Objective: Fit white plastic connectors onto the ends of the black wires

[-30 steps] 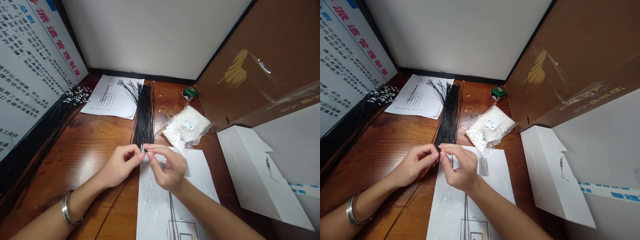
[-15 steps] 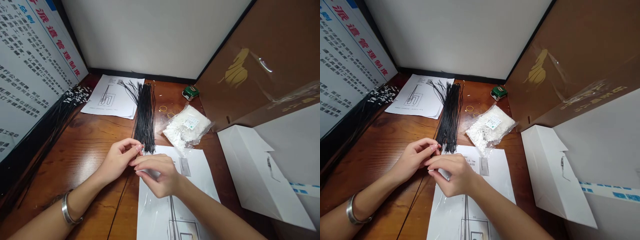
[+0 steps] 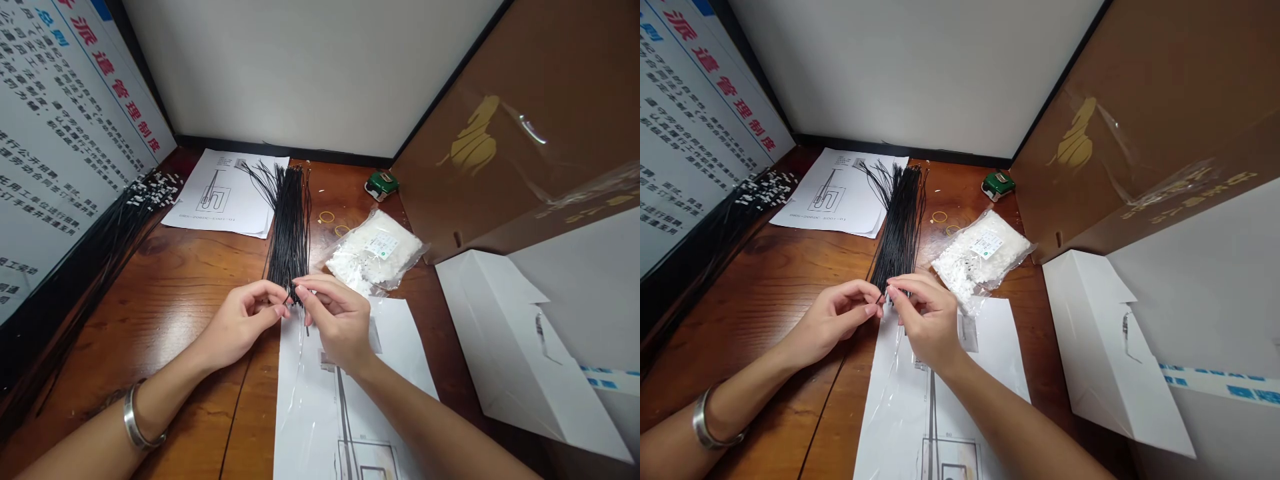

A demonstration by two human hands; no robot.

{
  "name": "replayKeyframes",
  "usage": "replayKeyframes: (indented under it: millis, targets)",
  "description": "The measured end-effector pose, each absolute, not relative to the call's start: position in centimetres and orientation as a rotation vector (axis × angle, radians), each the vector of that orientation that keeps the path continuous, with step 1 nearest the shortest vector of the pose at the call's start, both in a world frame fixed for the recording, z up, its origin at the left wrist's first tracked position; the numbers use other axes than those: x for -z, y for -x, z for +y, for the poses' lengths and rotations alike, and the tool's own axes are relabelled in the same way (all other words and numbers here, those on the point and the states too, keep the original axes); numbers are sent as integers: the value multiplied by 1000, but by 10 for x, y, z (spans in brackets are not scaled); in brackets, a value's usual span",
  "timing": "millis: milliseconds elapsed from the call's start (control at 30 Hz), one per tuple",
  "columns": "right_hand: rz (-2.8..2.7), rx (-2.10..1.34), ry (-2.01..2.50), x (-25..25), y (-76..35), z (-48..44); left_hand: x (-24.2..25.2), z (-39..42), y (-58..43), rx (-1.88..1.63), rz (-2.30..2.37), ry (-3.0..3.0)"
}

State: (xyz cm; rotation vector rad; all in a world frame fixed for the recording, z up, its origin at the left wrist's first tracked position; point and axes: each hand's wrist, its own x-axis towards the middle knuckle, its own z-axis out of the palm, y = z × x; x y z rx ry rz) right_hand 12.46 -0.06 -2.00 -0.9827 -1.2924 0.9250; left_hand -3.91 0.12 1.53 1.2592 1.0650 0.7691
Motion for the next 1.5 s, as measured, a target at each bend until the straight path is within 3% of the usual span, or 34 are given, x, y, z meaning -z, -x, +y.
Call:
replayKeyframes:
  millis: [1500]
  targets:
    - [-1138,-1153,1047,13,-125,0,-16,-2,28,-774,1096,-1155]
